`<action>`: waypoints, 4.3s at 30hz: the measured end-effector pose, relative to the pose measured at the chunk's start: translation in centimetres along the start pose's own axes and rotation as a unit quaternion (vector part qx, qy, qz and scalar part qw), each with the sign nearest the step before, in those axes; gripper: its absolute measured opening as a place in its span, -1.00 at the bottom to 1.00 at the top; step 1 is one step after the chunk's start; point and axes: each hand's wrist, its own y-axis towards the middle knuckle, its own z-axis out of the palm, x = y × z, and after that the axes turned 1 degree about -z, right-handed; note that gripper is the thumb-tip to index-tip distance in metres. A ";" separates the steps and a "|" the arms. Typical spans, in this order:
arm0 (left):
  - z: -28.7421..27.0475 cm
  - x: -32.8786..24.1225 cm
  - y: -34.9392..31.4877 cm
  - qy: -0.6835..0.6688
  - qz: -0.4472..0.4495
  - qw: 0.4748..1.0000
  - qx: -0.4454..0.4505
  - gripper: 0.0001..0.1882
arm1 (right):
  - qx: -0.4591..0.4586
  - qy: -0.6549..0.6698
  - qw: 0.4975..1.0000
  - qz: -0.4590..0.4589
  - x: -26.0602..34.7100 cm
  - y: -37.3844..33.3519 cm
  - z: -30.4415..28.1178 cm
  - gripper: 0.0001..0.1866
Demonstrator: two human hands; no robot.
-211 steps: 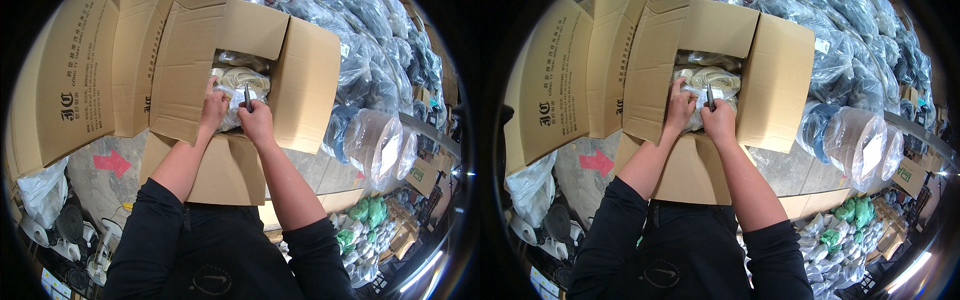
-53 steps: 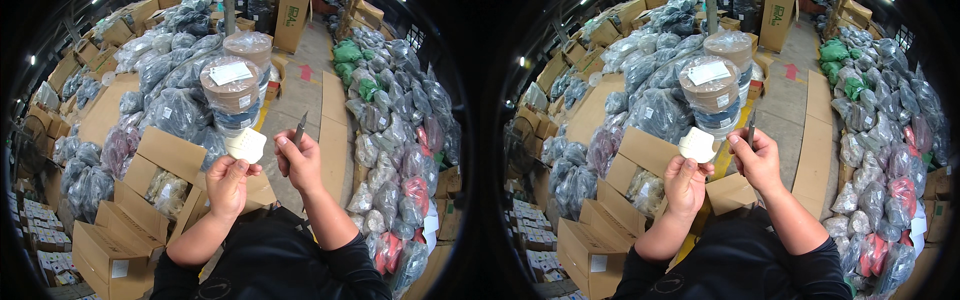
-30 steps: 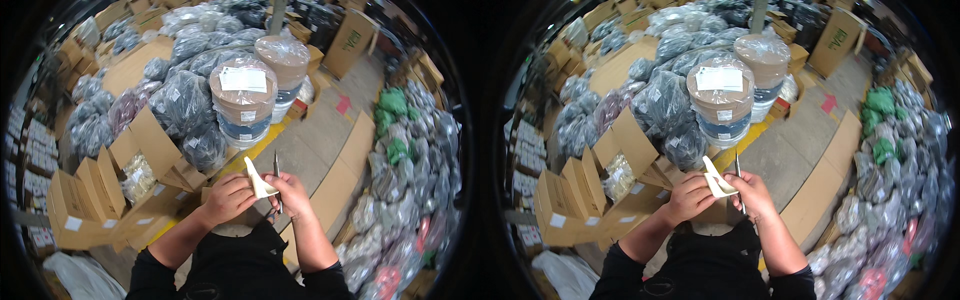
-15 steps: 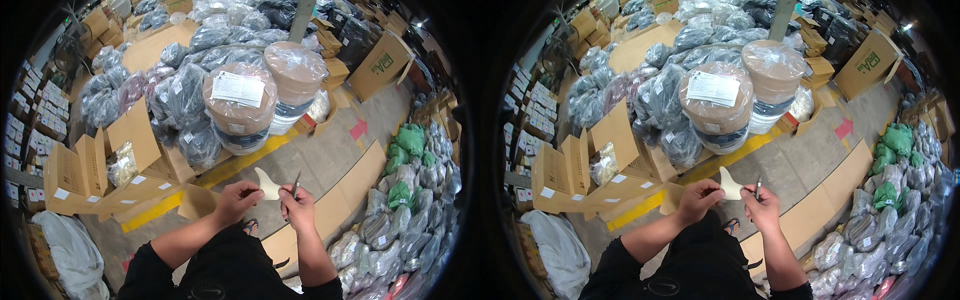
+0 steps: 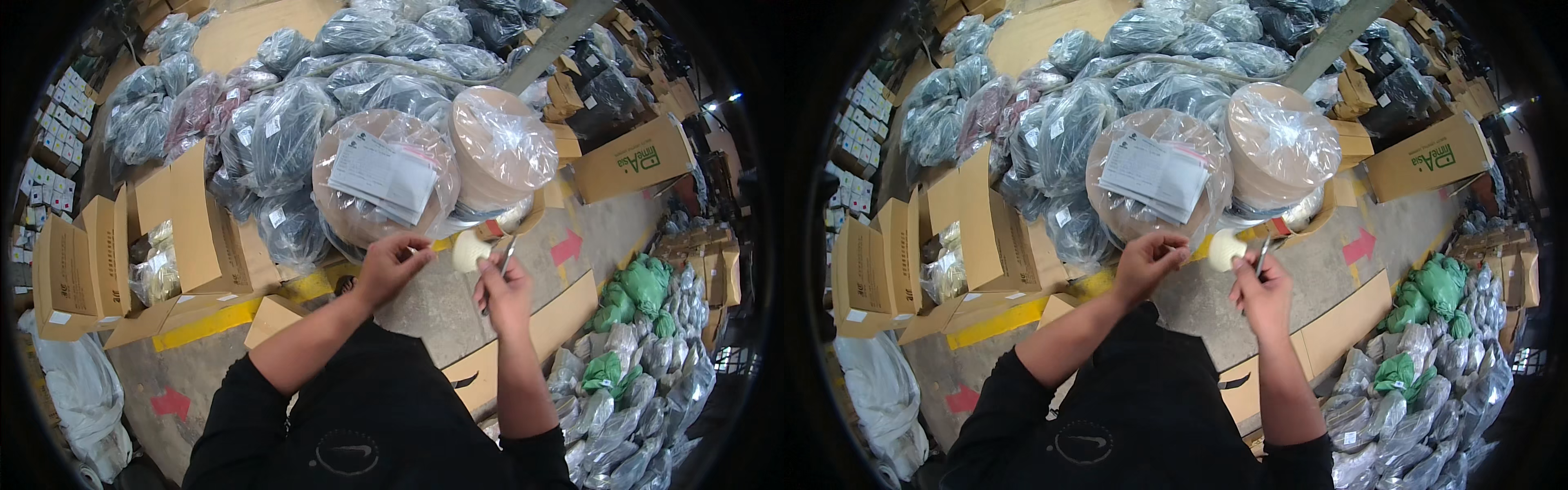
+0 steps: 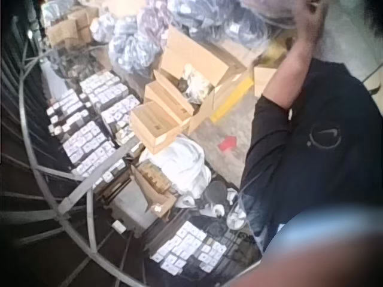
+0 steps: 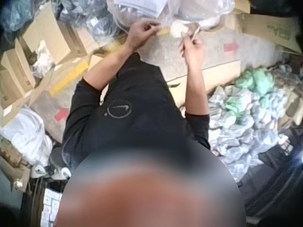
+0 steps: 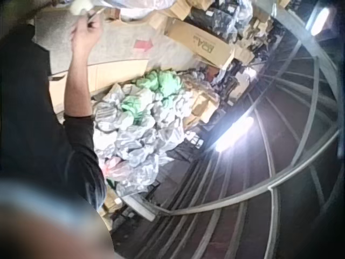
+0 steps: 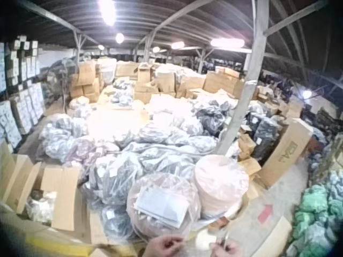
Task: The person walks through a warehouse aisle holding a document, then stops to open a cardboard box with a box cutter. They remove a plastic-wrapped item and a small white tag, then place the tag on a nearby stack of items.
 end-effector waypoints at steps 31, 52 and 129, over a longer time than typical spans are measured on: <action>6.8 3.9 18.7 0.479 -0.198 0.786 -0.338 -0.57 | 0.412 -0.170 0.848 -0.288 -1.7 35.9 4.7 -0.85; 6.8 4.7 17.0 0.371 -0.253 0.830 -0.330 -0.64 | 0.432 -0.181 0.828 -0.309 -2.8 33.5 6.5 -0.88; 2.8 1.7 11.3 0.472 -0.013 0.839 -0.271 -0.12 | 0.305 -0.295 0.875 -0.232 -3.1 28.6 6.1 -0.68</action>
